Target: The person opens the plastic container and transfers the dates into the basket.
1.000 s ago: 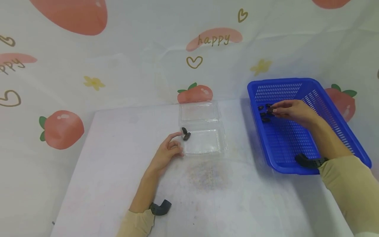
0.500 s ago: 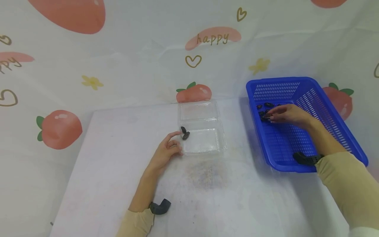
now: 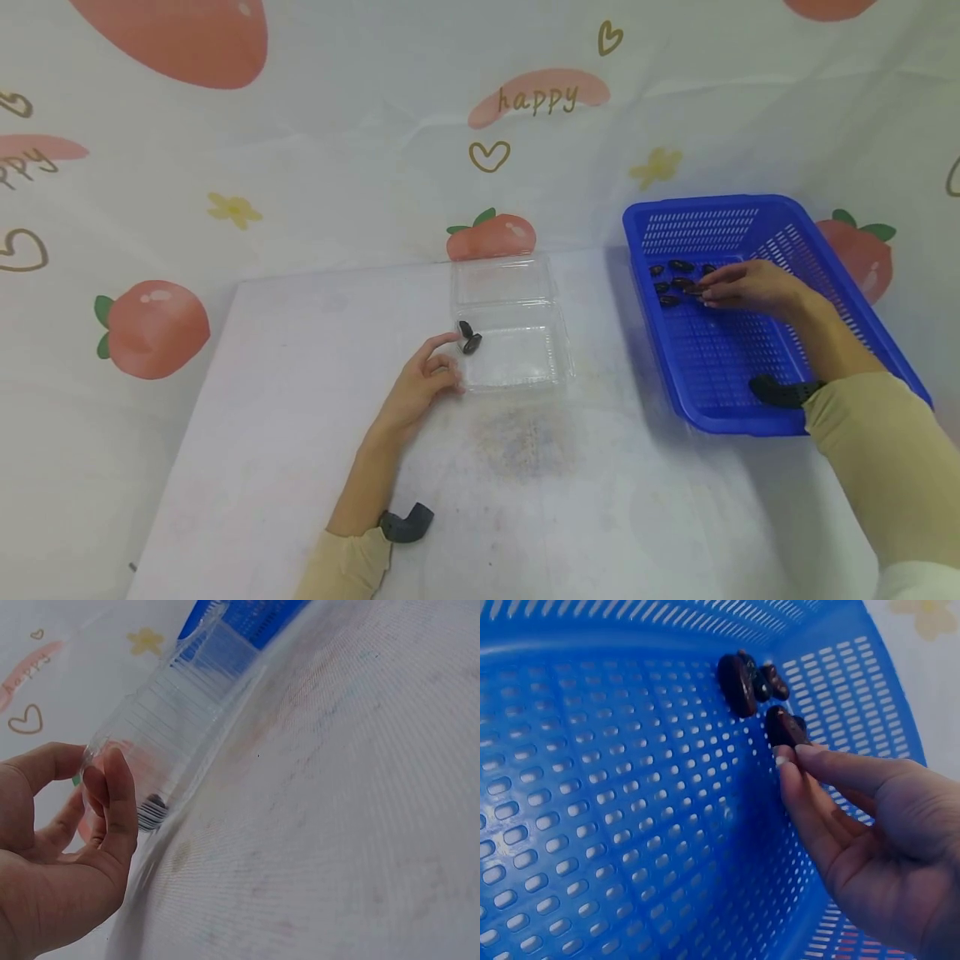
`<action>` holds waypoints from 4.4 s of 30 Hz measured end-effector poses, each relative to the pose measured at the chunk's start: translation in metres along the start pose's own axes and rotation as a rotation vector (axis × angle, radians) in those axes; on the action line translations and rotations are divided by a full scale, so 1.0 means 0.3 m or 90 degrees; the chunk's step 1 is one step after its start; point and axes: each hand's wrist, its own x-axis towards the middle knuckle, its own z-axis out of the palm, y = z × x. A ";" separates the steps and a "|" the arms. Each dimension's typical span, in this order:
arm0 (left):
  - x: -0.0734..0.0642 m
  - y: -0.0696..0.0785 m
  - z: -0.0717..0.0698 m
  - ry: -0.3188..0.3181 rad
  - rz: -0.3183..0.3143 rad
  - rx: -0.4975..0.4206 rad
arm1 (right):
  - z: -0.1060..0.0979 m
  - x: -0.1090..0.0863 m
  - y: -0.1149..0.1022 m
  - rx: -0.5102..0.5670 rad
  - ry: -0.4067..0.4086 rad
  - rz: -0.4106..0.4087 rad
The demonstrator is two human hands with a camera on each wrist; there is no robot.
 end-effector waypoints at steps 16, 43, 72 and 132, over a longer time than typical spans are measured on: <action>0.001 0.004 0.001 0.002 -0.003 -0.004 | 0.004 0.021 0.014 0.008 -0.016 0.033; -0.001 0.008 0.006 0.002 -0.005 -0.010 | 0.038 -0.061 -0.099 -0.100 0.132 -0.037; 0.002 0.008 0.004 0.006 -0.014 -0.012 | 0.310 -0.200 -0.364 -0.079 0.100 -0.188; -0.003 0.005 0.008 0.011 -0.009 -0.005 | 0.967 0.128 -0.309 -0.002 -0.012 -0.226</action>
